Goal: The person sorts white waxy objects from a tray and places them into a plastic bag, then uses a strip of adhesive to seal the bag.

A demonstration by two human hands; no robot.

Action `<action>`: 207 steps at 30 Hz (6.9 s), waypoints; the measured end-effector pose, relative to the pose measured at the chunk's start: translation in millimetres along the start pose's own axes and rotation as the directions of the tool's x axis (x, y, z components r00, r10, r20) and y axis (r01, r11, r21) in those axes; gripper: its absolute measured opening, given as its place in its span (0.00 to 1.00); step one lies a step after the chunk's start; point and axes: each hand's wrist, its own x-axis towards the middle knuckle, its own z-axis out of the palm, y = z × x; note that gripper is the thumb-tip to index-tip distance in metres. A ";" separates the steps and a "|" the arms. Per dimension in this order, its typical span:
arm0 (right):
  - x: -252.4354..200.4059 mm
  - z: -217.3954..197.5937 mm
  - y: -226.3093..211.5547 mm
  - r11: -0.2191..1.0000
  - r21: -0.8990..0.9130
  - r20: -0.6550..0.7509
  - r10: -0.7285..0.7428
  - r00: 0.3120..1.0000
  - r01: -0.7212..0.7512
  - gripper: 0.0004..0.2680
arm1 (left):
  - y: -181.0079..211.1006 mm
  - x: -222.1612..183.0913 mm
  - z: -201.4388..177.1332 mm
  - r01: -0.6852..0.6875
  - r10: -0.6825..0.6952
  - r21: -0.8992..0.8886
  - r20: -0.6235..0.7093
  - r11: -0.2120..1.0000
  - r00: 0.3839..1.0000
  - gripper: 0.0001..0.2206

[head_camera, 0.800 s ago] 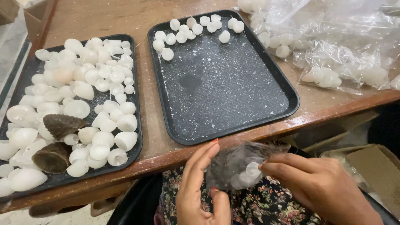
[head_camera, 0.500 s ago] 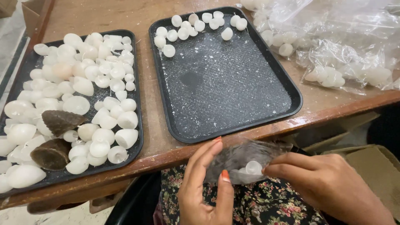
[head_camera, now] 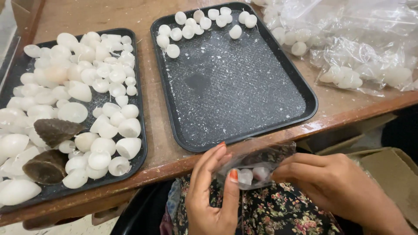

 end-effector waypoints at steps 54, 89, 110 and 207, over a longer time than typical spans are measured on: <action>27.6 -44.7 -26.0 0.984 0.030 0.090 -0.177 0.980 0.175 0.10 | -6.4 -18.9 11.4 0.043 -0.047 0.069 0.052 0.997 0.998 0.26; -23.4 53.2 -6.3 0.936 0.121 -0.274 -0.287 0.918 0.329 0.11 | 30.5 -17.4 -24.5 -0.001 -0.028 0.135 0.214 0.991 0.976 0.31; -20.6 36.1 33.7 0.978 0.186 -0.244 -0.048 0.969 0.095 0.08 | -14.9 -22.0 -33.5 0.298 -0.294 -0.019 0.121 0.954 0.948 0.23; 14.7 28.8 12.3 0.891 0.422 -0.441 0.037 0.897 0.171 0.24 | 31.1 37.1 -1.4 -0.491 0.374 0.339 0.356 0.802 0.856 0.25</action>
